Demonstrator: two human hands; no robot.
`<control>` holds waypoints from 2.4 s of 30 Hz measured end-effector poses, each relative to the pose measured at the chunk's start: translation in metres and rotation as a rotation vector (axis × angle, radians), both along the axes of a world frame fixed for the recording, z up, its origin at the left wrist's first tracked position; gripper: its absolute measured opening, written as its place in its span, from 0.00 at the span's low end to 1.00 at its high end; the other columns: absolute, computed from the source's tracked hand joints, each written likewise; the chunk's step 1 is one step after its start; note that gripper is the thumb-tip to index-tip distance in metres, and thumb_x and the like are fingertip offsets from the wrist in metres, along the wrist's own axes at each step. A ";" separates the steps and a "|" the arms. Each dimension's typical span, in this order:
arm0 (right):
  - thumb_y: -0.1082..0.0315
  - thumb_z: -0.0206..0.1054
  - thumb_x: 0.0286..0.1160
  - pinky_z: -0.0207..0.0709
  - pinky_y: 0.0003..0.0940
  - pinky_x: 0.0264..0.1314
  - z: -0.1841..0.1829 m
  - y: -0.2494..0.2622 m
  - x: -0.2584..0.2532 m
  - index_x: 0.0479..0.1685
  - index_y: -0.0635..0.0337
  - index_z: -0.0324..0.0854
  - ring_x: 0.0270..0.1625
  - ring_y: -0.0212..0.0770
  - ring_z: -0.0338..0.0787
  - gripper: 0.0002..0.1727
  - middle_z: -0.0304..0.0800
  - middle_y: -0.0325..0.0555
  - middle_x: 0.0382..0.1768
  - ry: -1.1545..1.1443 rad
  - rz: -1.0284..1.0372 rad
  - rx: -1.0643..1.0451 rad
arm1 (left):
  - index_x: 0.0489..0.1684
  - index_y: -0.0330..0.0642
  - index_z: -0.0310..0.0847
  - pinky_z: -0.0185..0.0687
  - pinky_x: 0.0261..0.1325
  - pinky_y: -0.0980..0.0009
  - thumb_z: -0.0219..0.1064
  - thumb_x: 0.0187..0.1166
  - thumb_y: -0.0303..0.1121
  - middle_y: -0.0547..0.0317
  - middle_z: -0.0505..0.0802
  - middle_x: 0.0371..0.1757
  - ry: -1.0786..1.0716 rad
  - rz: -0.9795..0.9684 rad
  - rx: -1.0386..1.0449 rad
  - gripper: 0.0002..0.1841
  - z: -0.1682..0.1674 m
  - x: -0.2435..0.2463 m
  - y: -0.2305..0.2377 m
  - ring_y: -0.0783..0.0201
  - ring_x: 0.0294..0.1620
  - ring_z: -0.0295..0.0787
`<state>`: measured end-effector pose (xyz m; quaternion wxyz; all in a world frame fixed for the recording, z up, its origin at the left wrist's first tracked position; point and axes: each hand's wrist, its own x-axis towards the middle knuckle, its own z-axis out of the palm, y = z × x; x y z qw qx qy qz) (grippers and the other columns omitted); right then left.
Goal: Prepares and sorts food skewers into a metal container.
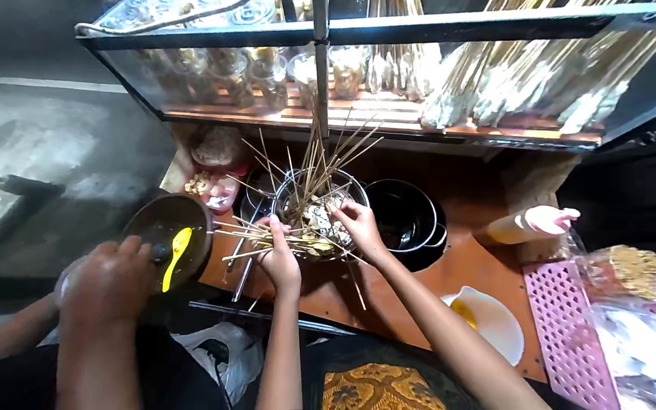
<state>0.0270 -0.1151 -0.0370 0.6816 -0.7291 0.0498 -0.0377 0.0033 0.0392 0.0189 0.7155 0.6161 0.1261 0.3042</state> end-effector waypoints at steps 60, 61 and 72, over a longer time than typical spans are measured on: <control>0.81 0.70 0.66 0.78 0.58 0.69 0.033 0.028 -0.026 0.54 0.79 0.85 0.58 0.65 0.91 0.16 0.92 0.71 0.49 -0.345 0.955 -0.412 | 0.78 0.38 0.73 0.73 0.78 0.64 0.81 0.63 0.46 0.51 0.81 0.76 0.352 -0.428 0.572 0.40 -0.023 -0.079 0.006 0.65 0.74 0.78; 0.78 0.69 0.69 0.79 0.55 0.67 0.030 0.028 -0.023 0.49 0.77 0.87 0.56 0.60 0.92 0.13 0.93 0.67 0.47 -0.323 0.897 -0.383 | 0.70 0.35 0.80 0.73 0.78 0.61 0.80 0.65 0.44 0.49 0.86 0.71 0.325 -0.409 0.589 0.33 -0.025 -0.069 0.002 0.62 0.73 0.80; 0.58 0.78 0.70 0.76 0.64 0.70 0.090 -0.030 -0.065 0.69 0.68 0.78 0.70 0.65 0.84 0.31 0.88 0.62 0.62 0.042 0.474 -1.033 | 0.48 0.45 0.90 0.78 0.70 0.61 0.54 0.90 0.46 0.64 0.95 0.49 0.106 -0.387 0.447 0.19 -0.026 -0.002 -0.024 0.71 0.57 0.88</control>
